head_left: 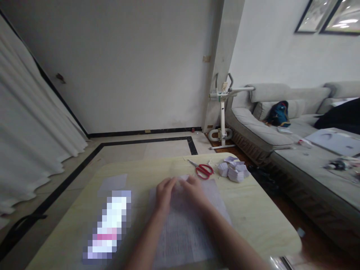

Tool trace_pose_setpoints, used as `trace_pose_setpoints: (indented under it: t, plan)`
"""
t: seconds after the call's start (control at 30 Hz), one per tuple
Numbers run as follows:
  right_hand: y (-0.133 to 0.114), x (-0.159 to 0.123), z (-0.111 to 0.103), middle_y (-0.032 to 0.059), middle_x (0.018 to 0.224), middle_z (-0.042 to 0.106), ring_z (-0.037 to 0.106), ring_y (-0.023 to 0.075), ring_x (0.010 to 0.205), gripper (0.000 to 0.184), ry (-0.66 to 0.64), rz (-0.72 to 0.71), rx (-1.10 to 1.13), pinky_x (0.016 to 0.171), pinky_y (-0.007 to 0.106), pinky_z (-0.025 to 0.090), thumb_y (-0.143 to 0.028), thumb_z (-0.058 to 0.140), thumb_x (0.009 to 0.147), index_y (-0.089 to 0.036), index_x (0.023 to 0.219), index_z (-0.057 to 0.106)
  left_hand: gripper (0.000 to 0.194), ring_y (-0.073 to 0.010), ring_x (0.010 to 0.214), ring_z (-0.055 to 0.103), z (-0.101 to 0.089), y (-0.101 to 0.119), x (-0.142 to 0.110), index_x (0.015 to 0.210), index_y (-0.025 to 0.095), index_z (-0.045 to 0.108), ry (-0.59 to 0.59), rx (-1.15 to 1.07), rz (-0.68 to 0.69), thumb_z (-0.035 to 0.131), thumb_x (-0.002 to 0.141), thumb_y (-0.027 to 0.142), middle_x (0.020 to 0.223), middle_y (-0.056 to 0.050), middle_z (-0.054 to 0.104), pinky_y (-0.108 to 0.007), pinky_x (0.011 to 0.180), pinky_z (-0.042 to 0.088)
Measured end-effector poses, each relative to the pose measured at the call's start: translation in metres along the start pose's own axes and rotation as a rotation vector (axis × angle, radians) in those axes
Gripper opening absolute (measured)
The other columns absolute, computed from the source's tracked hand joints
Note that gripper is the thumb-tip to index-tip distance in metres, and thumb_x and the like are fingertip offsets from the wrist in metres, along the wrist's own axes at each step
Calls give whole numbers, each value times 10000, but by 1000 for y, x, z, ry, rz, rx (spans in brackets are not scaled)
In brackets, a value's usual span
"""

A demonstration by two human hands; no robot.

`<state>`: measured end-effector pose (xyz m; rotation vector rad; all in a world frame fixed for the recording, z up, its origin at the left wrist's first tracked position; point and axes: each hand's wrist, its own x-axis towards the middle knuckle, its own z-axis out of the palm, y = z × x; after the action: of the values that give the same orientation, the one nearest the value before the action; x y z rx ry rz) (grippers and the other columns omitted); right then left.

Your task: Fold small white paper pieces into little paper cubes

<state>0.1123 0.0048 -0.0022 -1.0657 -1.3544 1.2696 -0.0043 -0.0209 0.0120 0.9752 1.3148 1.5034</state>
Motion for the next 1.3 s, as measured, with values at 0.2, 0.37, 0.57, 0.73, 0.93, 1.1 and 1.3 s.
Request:
trace_pose_setpoints:
  t: [0.2,0.37,0.57,0.73,0.93,1.1,1.3]
  plan:
    - [-4,-1,-1,38,699,646,577,159,621,223,-56,44,55,553,246,439,-361,572,761,-147,773,635,317,-93,492,387,-4,1,1,534,168,498,-13,161,97,616,732,385,495,56,418,-199,477,309]
    - [-9,-2,-3,16,621,616,540,133,545,213,-49,97,55,502,224,391,-352,611,726,-141,743,633,304,-98,504,399,-4,2,0,541,162,518,-34,187,143,594,742,376,498,52,427,-198,486,317]
    - [-9,0,-7,4,597,600,533,133,534,179,26,79,9,500,222,386,-341,590,715,-167,675,604,295,-110,522,455,-2,2,0,635,146,606,-99,173,118,573,757,412,547,26,520,-204,506,354]
    - [-7,2,-10,-8,588,582,518,122,528,146,30,52,-9,512,218,389,-301,568,711,-166,660,590,274,-119,556,505,-2,0,1,722,135,640,-130,219,94,602,747,405,612,9,592,-200,521,378]
    - [-5,2,-11,-28,565,536,482,108,522,133,19,-5,-6,497,204,363,-273,560,713,-166,635,577,272,-113,542,498,-2,-6,1,686,142,608,-133,225,125,599,757,405,590,20,577,-188,503,367]
    - [-2,1,-11,-24,566,530,476,108,534,133,-5,-28,16,487,194,353,-268,569,718,-167,632,567,282,-128,576,518,-3,-12,3,704,148,611,-125,233,157,547,793,408,629,5,591,-202,539,396]
    - [-12,-3,-3,3,602,578,500,121,543,224,-78,75,-1,494,211,371,-360,553,759,-164,663,602,300,-106,522,457,-9,-8,7,612,166,540,-14,214,206,534,805,396,540,40,482,-191,512,373]
